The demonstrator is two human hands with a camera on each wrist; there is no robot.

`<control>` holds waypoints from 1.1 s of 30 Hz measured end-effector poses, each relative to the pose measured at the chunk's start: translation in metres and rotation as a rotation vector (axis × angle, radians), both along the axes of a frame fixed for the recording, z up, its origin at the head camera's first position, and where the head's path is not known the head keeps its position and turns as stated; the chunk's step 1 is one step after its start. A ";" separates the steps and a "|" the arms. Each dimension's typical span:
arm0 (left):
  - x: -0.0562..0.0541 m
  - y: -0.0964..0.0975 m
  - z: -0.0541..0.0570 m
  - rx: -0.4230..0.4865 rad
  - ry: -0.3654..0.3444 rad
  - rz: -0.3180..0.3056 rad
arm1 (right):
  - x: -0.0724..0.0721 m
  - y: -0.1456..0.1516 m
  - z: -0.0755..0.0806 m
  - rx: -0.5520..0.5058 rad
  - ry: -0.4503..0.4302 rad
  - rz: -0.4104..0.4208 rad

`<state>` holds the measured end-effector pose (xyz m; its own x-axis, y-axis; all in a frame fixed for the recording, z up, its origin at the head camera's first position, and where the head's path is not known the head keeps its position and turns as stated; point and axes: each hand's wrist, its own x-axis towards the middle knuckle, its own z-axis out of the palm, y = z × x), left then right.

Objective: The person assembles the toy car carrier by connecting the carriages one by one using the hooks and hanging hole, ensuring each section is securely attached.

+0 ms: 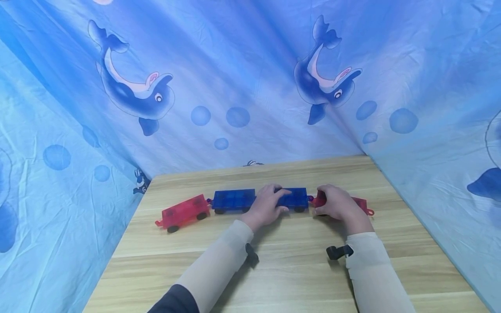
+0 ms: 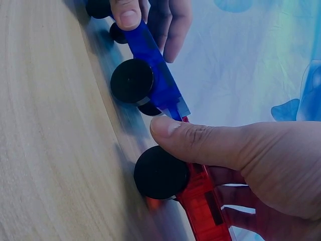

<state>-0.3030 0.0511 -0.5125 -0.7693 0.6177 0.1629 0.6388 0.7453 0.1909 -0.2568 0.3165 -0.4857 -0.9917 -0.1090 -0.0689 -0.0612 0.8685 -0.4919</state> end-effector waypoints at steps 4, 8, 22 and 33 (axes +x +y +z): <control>0.000 0.000 -0.002 0.002 0.017 -0.004 | 0.000 0.000 -0.001 -0.002 -0.004 0.001; 0.000 -0.001 -0.003 0.004 0.021 -0.001 | 0.000 0.000 -0.001 -0.004 -0.001 0.004; 0.000 -0.001 -0.001 0.002 -0.012 0.008 | -0.001 0.000 0.000 0.001 0.003 0.004; 0.001 -0.001 0.001 -0.001 -0.014 0.004 | -0.001 0.000 -0.001 -0.003 -0.003 0.002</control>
